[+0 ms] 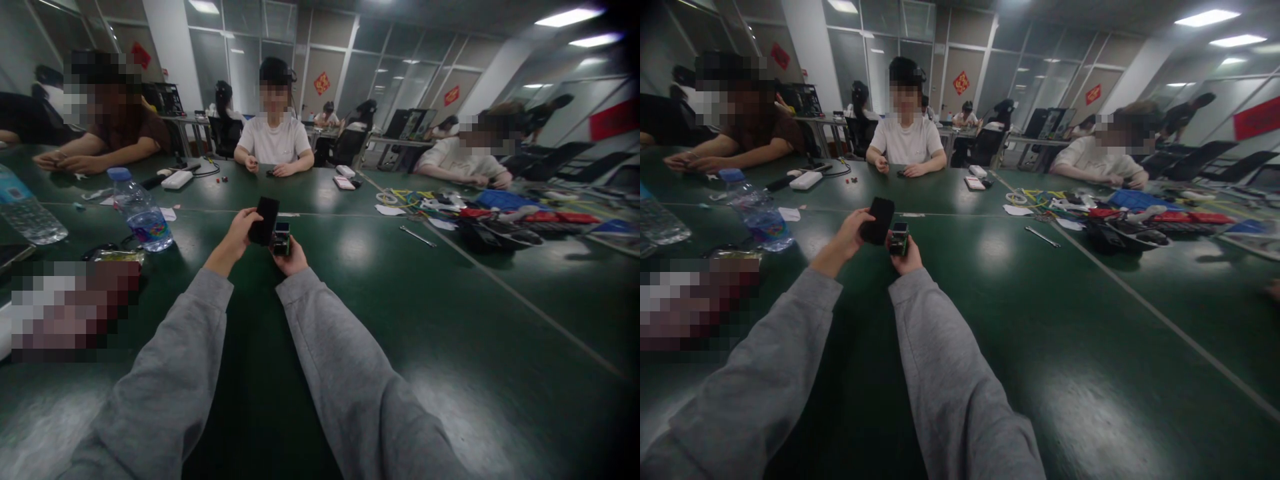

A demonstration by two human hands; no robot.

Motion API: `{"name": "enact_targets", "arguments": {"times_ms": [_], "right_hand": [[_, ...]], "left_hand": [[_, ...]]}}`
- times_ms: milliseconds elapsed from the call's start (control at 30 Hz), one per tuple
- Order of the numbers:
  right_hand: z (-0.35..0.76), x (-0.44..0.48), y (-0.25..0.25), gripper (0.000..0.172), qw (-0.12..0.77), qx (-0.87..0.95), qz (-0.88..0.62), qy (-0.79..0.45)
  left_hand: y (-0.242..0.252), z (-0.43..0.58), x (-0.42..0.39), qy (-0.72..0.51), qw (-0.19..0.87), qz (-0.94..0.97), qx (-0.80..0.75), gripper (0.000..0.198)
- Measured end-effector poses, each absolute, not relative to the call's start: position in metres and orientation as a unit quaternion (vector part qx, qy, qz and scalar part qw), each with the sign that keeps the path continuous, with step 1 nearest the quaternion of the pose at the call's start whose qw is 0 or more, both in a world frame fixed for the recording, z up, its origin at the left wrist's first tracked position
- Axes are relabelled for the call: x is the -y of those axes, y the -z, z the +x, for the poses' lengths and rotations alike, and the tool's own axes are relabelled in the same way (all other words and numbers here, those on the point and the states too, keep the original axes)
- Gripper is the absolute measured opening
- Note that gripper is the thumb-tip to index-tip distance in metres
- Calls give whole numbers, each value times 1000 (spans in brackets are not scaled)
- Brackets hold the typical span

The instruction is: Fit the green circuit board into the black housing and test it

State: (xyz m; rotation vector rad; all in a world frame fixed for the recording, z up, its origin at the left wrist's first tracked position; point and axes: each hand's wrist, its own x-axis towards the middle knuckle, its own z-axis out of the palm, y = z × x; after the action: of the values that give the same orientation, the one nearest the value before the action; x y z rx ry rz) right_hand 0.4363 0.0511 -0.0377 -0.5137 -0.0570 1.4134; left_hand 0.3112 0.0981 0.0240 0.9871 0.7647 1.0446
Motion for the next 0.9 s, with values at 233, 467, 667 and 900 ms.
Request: {"name": "enact_targets", "arguments": {"times_ms": [233,467,667,900], "right_hand": [[435,-51,40,42,730,70,-234,-639],[434,-50,38,44,716,78,-241,-650],[434,-49,35,46,709,75,-231,-662],[433,-48,35,41,717,69,-227,-656]], "left_hand": [[31,295,-105,-441,842,183,-252,22],[27,302,-96,-398,843,251,-260,27],[33,305,-100,-405,841,230,-276,58],[39,313,-104,-398,834,241,-297,57]]}}
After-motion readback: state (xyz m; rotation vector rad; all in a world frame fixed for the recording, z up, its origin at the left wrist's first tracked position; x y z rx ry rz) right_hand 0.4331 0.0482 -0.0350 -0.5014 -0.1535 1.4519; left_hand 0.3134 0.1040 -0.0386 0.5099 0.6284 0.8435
